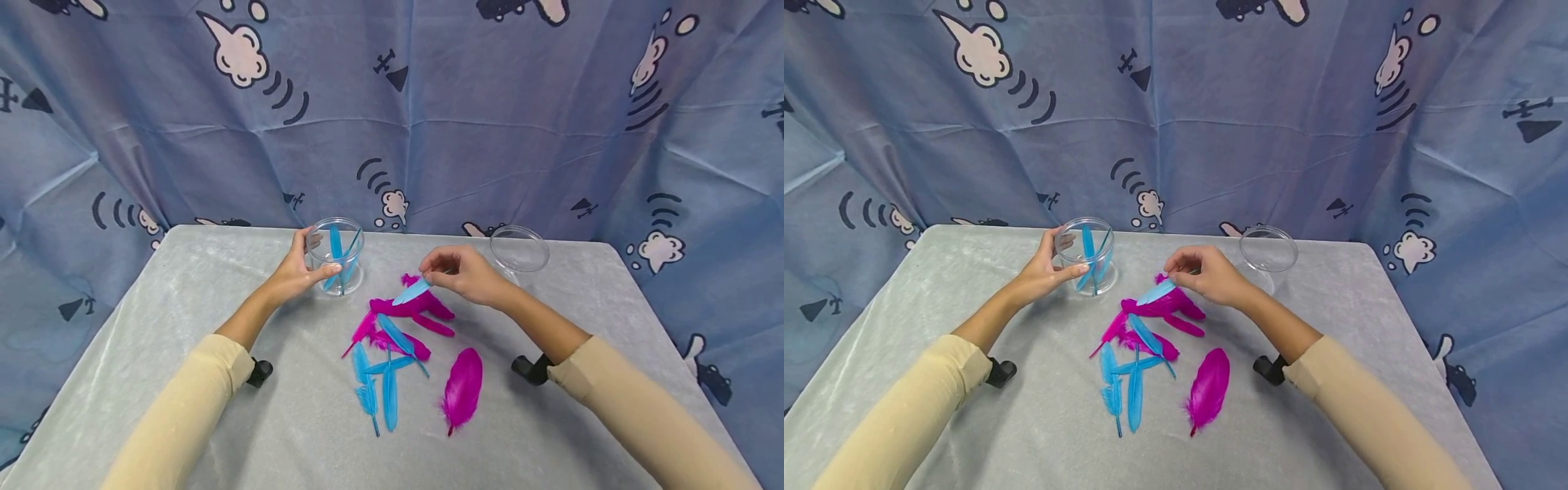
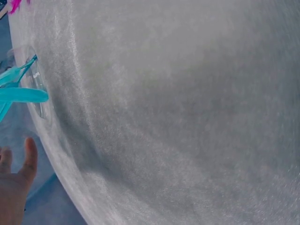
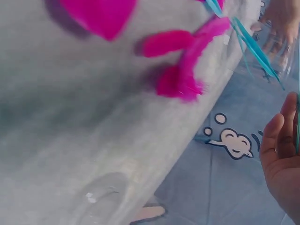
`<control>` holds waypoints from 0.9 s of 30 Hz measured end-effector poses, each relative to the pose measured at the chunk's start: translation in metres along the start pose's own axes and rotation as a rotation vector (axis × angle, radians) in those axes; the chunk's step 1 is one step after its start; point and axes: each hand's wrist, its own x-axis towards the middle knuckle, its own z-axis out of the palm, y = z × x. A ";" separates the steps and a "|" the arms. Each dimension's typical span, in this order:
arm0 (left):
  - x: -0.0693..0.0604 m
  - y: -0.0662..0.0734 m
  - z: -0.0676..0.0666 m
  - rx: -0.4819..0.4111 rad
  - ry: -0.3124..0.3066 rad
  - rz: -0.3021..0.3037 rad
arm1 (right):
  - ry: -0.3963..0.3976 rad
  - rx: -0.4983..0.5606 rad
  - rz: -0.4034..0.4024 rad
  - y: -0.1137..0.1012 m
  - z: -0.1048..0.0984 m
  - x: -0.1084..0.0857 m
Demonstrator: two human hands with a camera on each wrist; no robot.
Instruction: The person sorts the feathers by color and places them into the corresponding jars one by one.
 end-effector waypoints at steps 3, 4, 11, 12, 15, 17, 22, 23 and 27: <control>0.001 -0.001 0.000 -0.005 -0.003 0.001 | 0.030 -0.012 -0.005 -0.008 -0.004 0.009; 0.001 -0.001 0.000 -0.006 -0.003 0.001 | 0.044 -0.021 -0.009 -0.011 -0.005 0.012; 0.001 -0.001 0.001 0.000 -0.003 -0.003 | 0.129 -0.053 0.004 -0.026 -0.007 0.033; 0.001 -0.001 0.001 -0.001 -0.004 -0.001 | 0.135 -0.051 0.008 -0.027 -0.007 0.036; 0.001 -0.001 0.001 -0.005 -0.006 0.005 | 0.149 -0.045 0.009 -0.031 -0.005 0.042; 0.001 -0.001 0.001 -0.005 -0.007 0.009 | 0.160 -0.042 0.002 -0.033 -0.004 0.046; 0.001 -0.002 0.000 -0.006 -0.004 0.007 | 0.198 -0.053 -0.011 -0.039 0.000 0.057; 0.001 -0.003 0.000 -0.008 -0.004 0.007 | 0.208 -0.053 -0.011 -0.041 0.001 0.059; 0.001 -0.003 0.000 -0.006 -0.005 0.007 | 0.232 -0.050 -0.009 -0.045 0.003 0.067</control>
